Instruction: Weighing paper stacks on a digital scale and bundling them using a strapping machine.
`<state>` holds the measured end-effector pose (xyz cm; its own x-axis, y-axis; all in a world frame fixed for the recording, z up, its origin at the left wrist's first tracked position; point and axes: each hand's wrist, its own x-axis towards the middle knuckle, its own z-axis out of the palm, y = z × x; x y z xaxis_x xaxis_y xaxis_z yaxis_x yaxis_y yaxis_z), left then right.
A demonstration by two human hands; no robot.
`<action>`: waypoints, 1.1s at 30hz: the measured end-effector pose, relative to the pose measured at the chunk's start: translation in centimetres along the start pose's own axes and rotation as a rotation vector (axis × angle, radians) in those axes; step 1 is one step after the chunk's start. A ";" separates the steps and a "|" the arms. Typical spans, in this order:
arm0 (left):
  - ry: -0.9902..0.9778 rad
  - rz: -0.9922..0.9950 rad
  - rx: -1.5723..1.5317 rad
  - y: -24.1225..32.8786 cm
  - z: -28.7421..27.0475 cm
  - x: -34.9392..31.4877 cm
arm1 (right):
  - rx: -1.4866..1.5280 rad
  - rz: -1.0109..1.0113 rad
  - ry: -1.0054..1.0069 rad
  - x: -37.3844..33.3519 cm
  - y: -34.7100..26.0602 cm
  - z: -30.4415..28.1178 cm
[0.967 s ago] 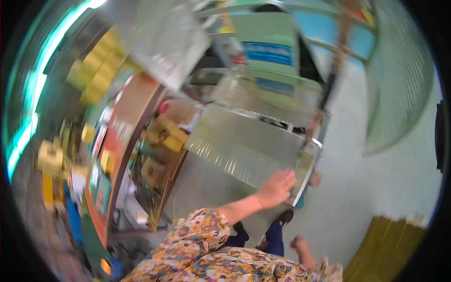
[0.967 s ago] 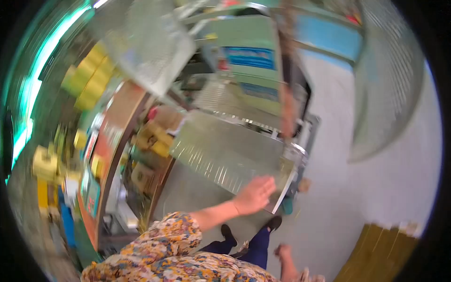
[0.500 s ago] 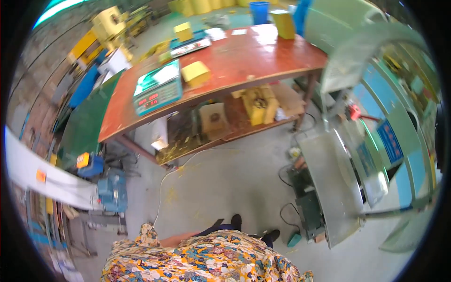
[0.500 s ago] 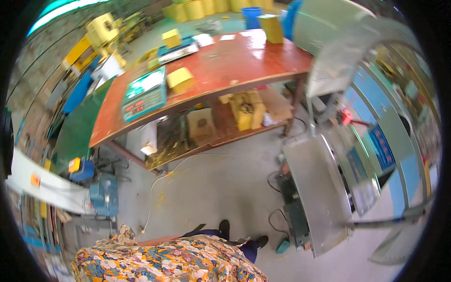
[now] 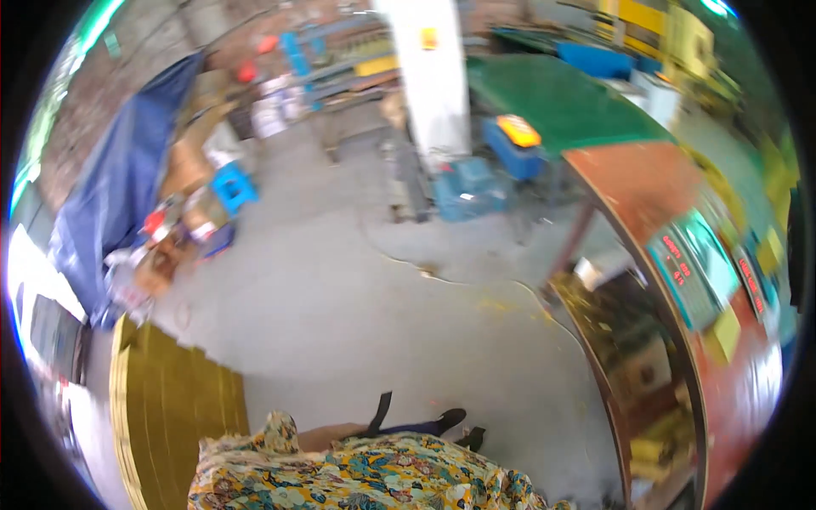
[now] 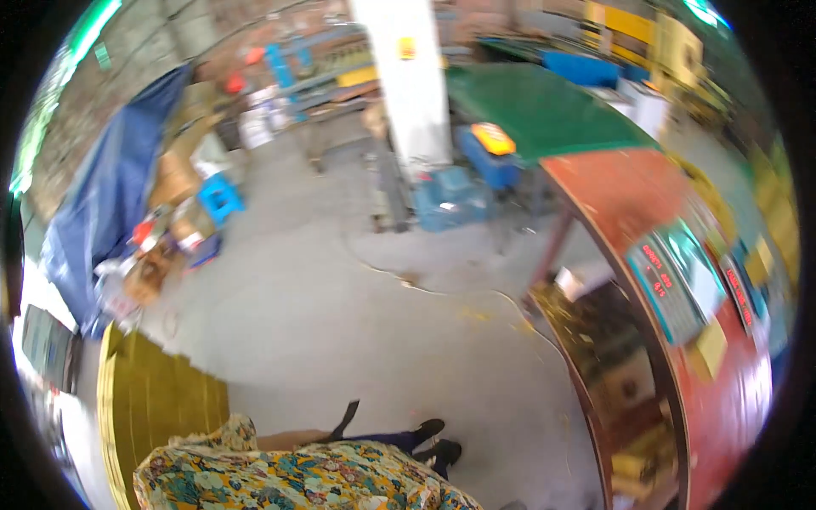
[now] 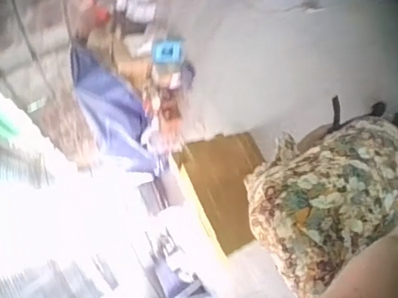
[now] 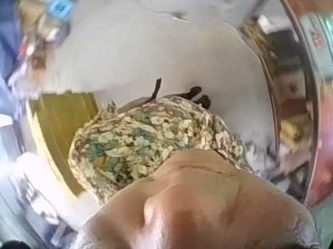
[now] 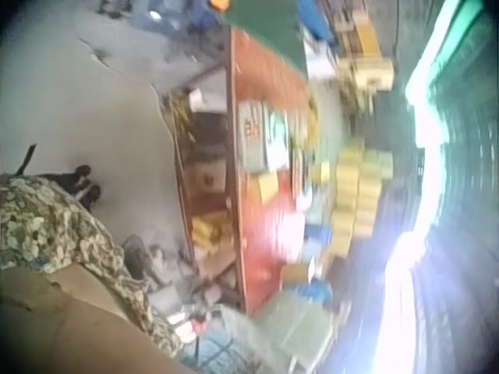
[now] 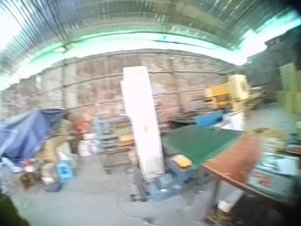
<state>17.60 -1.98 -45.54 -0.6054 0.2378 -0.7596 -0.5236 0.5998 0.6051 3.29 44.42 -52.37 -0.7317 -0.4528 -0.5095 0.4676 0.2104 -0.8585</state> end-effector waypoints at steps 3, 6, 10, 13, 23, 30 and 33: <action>0.214 -0.082 -0.208 1.6 6.9 0.1 | -0.137 -0.044 -0.300 5.7 -2.7 1.2; 0.392 -0.138 -0.430 2.2 11.2 -1.4 | -0.288 -0.059 -0.571 10.2 -4.3 2.8; 0.703 -0.169 -0.686 3.5 13.3 -5.8 | -0.444 -0.087 -0.833 15.9 -5.7 7.8; 0.826 -0.317 -0.982 2.6 11.5 -10.2 | -0.513 -0.121 -0.979 20.5 -5.9 14.5; 1.306 -0.481 -1.184 -10.5 -3.0 -23.7 | -0.548 0.263 -1.100 20.3 -16.8 50.8; 1.295 -0.271 -1.100 -18.1 -18.2 -24.9 | -0.656 0.438 -0.949 29.1 -21.1 65.3; 1.047 -0.209 -1.129 -23.4 -23.2 -24.3 | -0.634 0.472 -1.085 34.6 -22.6 72.3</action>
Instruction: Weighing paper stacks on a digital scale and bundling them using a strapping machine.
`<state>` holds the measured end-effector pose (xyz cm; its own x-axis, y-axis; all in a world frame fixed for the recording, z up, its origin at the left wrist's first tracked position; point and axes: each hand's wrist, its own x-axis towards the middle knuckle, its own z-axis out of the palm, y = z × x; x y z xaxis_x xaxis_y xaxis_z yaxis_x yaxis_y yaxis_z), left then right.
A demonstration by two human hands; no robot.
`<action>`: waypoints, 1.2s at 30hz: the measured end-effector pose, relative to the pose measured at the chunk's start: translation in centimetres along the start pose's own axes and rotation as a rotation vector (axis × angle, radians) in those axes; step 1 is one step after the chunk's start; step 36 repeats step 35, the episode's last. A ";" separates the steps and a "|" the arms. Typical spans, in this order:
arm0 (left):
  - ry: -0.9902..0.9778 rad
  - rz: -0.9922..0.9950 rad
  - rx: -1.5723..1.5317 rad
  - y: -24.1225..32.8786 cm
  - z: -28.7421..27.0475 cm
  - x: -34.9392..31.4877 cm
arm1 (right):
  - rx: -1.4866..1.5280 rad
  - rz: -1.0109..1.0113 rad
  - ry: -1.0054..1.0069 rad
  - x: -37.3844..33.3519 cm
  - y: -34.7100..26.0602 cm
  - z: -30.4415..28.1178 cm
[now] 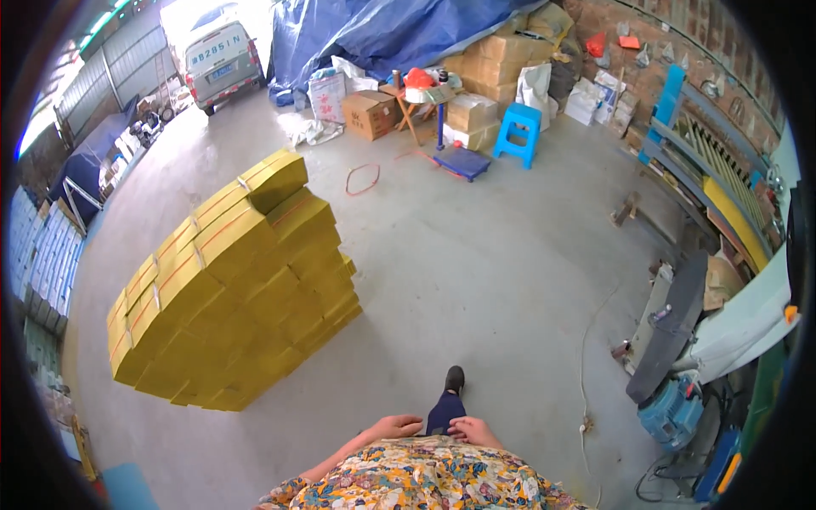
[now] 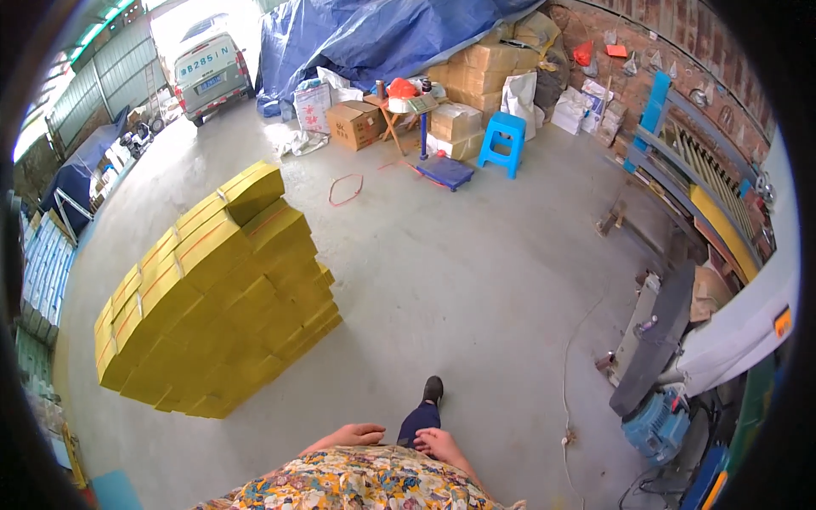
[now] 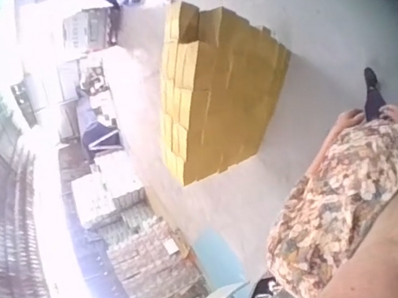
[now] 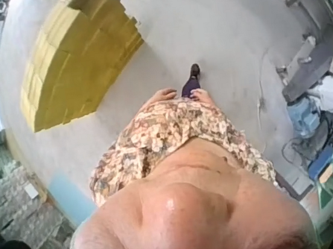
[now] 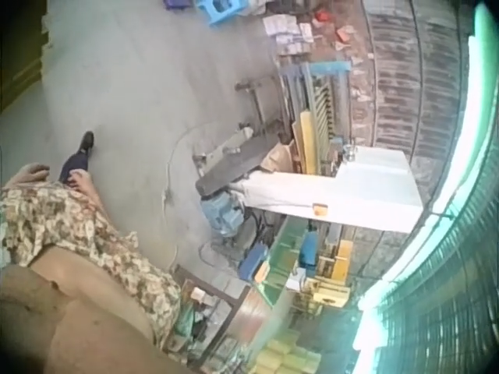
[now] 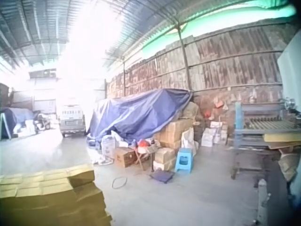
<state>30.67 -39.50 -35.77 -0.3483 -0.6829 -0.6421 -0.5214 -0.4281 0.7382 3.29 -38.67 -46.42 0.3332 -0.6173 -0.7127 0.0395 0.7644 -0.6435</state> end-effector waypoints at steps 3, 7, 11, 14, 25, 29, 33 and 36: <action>0.112 -0.048 0.045 4.3 -4.8 7.0 | -0.018 -0.056 0.110 6.2 -10.1 -3.4; 0.330 0.005 -0.062 12.9 -12.3 10.8 | -0.237 -0.180 0.112 13.5 -24.1 -6.9; 0.432 -0.008 -0.303 16.8 -18.5 16.6 | -0.250 -0.202 0.049 19.9 -37.1 -6.9; 0.435 -0.109 -0.350 15.4 -24.0 22.9 | -0.270 -0.197 0.012 26.7 -43.0 -6.5; 0.510 0.414 -0.026 39.3 -53.2 45.5 | -0.378 -0.230 -0.030 46.7 -61.3 -7.0; 0.328 0.975 0.168 57.7 -62.9 48.2 | -0.145 -0.221 0.295 54.0 -69.9 -10.5; 0.361 1.538 0.084 68.0 -69.3 50.8 | -0.329 -0.190 0.227 63.8 -77.3 -13.4; 0.477 1.535 0.193 71.6 -73.5 53.1 | -0.401 -0.170 0.165 69.9 -83.2 -14.8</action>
